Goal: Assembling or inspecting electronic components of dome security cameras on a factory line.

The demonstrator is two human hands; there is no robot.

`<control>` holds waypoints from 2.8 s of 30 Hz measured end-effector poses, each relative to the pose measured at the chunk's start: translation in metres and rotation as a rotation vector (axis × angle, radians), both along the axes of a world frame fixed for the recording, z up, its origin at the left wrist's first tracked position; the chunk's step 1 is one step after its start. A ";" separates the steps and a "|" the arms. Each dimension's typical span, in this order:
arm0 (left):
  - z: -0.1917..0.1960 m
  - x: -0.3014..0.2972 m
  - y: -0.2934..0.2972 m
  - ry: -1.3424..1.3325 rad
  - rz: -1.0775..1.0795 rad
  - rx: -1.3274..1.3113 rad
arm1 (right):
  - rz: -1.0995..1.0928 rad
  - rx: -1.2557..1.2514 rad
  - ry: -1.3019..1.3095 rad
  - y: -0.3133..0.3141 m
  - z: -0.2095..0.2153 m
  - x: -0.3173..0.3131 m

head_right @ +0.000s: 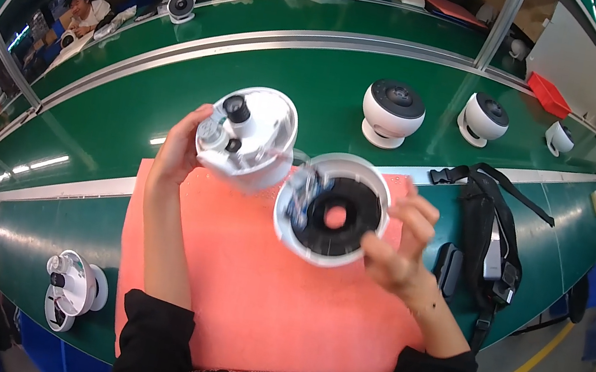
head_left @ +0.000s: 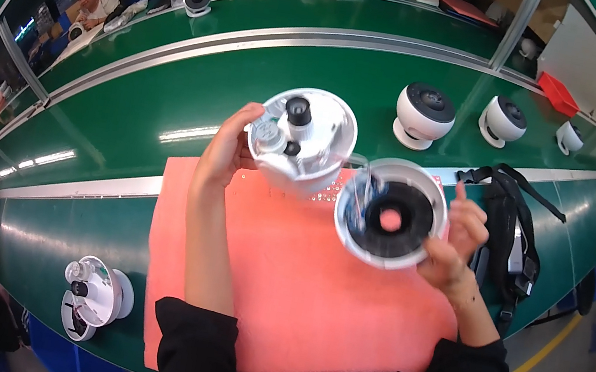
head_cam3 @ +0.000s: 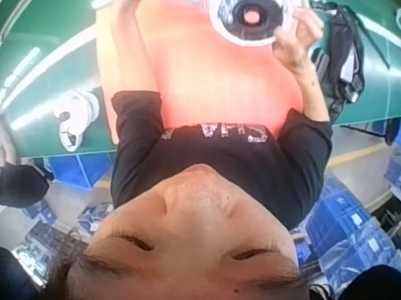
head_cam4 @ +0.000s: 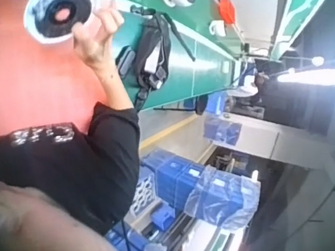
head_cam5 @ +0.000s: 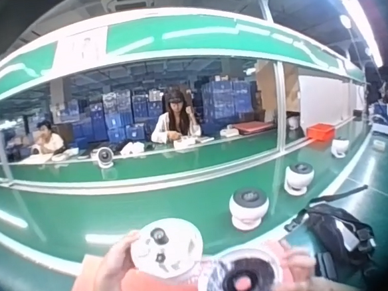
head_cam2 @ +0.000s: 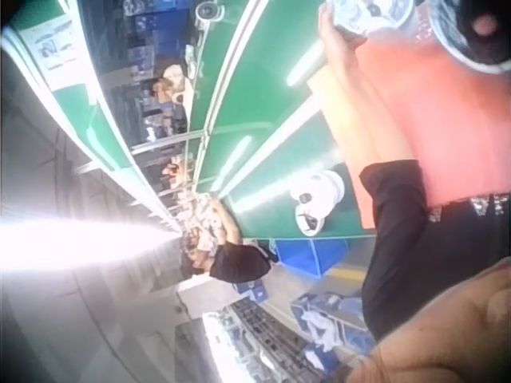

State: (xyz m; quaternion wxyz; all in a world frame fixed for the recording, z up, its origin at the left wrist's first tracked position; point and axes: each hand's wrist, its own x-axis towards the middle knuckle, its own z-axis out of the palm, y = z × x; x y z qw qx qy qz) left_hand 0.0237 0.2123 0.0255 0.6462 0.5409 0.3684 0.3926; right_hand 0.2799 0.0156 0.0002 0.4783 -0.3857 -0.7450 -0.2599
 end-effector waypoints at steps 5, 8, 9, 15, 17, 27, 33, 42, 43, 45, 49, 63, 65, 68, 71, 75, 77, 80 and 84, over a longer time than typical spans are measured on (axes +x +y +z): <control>-0.007 0.003 -0.010 0.219 -0.757 0.106 | 0.525 -0.675 0.462 -0.049 0.030 -0.038; -0.012 0.055 -0.039 0.399 -1.485 0.319 | 0.648 -1.154 0.663 -0.056 0.043 -0.049; -0.014 0.060 -0.049 0.381 -1.502 0.294 | 0.699 -1.252 0.702 -0.051 0.044 -0.052; 0.003 0.043 -0.075 0.663 -0.763 0.609 | 0.851 -1.459 0.847 -0.032 0.022 -0.021; 0.021 0.010 -0.105 0.794 -0.428 0.862 | 0.878 -1.445 0.782 -0.032 0.027 -0.018; -0.014 -0.054 -0.210 0.733 -0.418 0.943 | 0.637 -1.421 0.764 -0.026 0.050 -0.057; -0.020 -0.054 -0.198 0.489 -0.224 0.771 | 0.510 -1.385 0.813 -0.020 0.031 -0.064; 0.003 -0.047 -0.192 0.727 -0.120 0.850 | 0.474 -1.321 0.649 -0.031 0.036 -0.068; 0.005 -0.048 -0.188 0.729 -0.156 0.779 | 0.450 -1.324 0.639 -0.028 0.038 -0.068; 0.009 -0.051 -0.183 0.744 -0.157 0.790 | 0.422 -1.360 0.585 -0.019 0.043 -0.067; 0.012 -0.051 -0.171 0.820 -0.291 0.677 | 0.337 -1.357 0.522 -0.001 0.038 -0.065; 0.026 -0.050 -0.137 0.889 -0.434 0.535 | 0.185 -1.287 0.234 0.013 0.042 -0.065; 0.023 -0.053 -0.137 0.833 -0.456 0.561 | 0.170 -1.299 0.191 0.011 0.045 -0.065; 0.018 -0.055 -0.143 0.683 -0.451 0.542 | 0.242 -1.278 0.197 0.002 0.043 -0.062; 0.012 -0.055 -0.148 0.638 -0.414 0.583 | 0.371 -1.242 0.270 0.000 0.035 -0.058; 0.016 -0.057 -0.164 0.700 -0.386 0.410 | 0.528 -1.228 0.507 -0.004 0.027 -0.061; 0.018 -0.056 -0.170 0.723 -0.350 0.420 | 0.527 -1.289 0.566 -0.003 0.027 -0.061; 0.014 -0.057 -0.167 0.694 -0.288 0.479 | 0.437 -1.328 0.611 0.002 0.029 -0.065; 0.015 -0.053 -0.154 0.753 -0.248 0.463 | 0.258 -1.349 0.578 0.017 0.033 -0.069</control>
